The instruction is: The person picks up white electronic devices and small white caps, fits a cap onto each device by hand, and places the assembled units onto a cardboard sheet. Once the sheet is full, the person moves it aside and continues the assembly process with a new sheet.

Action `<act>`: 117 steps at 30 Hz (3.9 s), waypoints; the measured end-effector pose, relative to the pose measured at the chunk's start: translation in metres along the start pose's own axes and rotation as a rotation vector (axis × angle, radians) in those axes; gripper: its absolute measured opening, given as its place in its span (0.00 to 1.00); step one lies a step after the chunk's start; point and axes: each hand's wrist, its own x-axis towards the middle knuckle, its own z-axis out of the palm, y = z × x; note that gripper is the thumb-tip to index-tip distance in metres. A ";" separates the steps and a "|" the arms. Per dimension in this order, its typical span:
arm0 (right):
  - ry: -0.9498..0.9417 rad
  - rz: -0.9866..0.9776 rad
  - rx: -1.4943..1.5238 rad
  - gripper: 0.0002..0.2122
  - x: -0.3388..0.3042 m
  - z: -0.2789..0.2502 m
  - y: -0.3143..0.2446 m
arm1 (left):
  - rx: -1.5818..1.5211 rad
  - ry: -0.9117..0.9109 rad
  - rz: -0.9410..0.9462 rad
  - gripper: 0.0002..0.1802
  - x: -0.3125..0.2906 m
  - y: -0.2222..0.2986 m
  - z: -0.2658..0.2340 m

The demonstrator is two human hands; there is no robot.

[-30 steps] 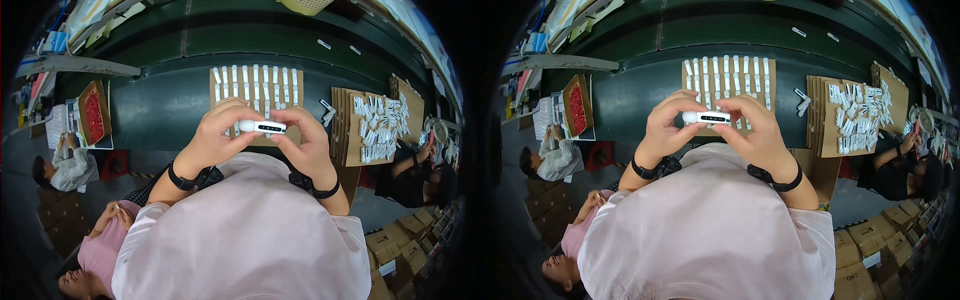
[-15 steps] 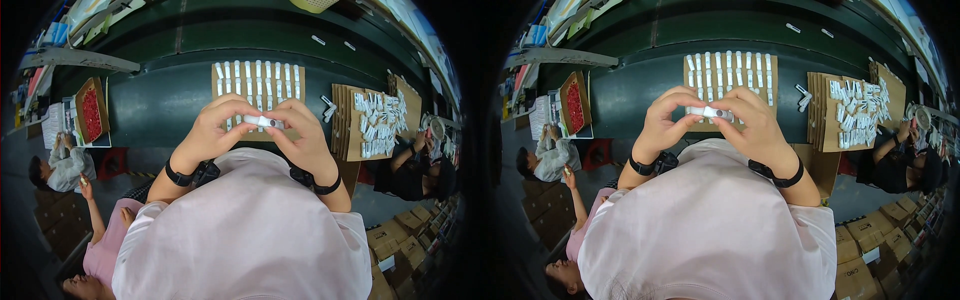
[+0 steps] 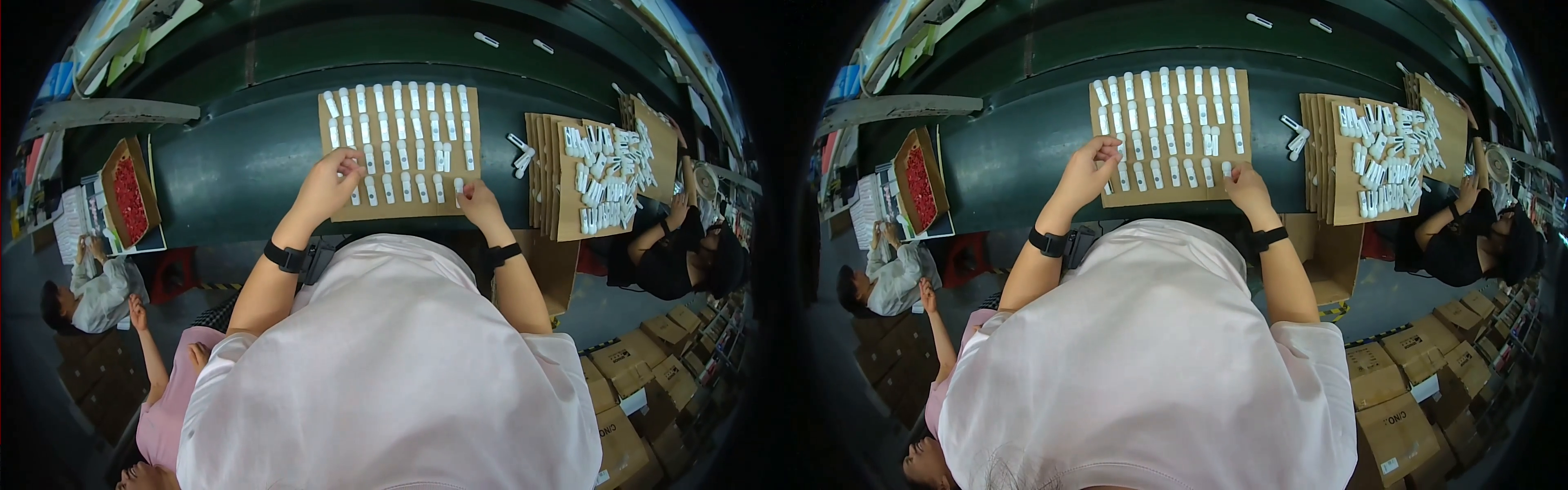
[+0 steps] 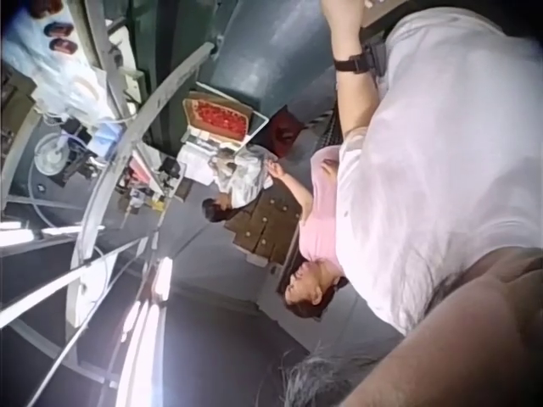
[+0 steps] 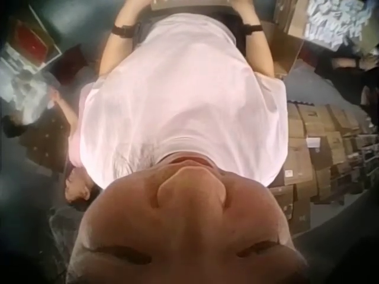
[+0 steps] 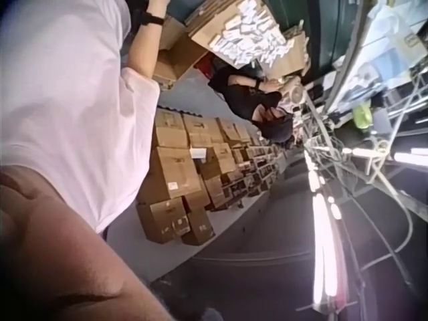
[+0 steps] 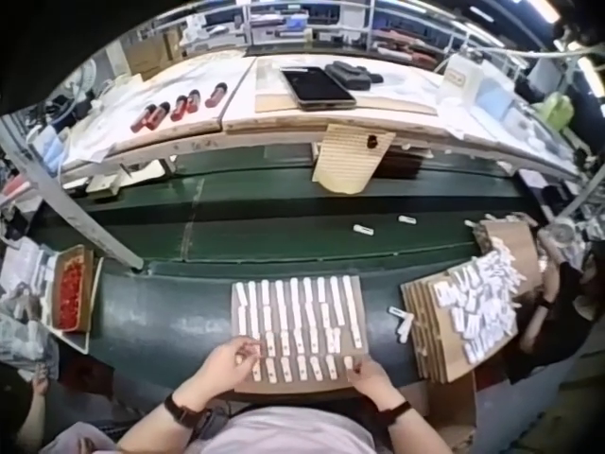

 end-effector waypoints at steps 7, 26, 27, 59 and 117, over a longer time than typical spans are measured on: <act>0.000 0.097 -0.112 0.14 0.018 0.020 0.010 | 0.044 -0.009 -0.107 0.14 -0.003 -0.020 0.002; 0.256 -0.677 -0.133 0.15 0.293 -0.116 -0.026 | 0.113 0.285 -0.208 0.13 -0.010 0.010 0.024; 0.266 -0.565 -0.109 0.16 0.328 -0.121 -0.010 | 0.123 0.254 -0.228 0.13 -0.009 0.015 0.024; -0.214 -0.662 0.382 0.11 -0.003 -0.096 -0.140 | -0.288 0.024 0.069 0.13 -0.017 0.080 -0.002; 0.073 0.032 -0.092 0.13 0.005 -0.002 0.031 | -0.138 0.086 -0.018 0.11 -0.052 0.029 -0.027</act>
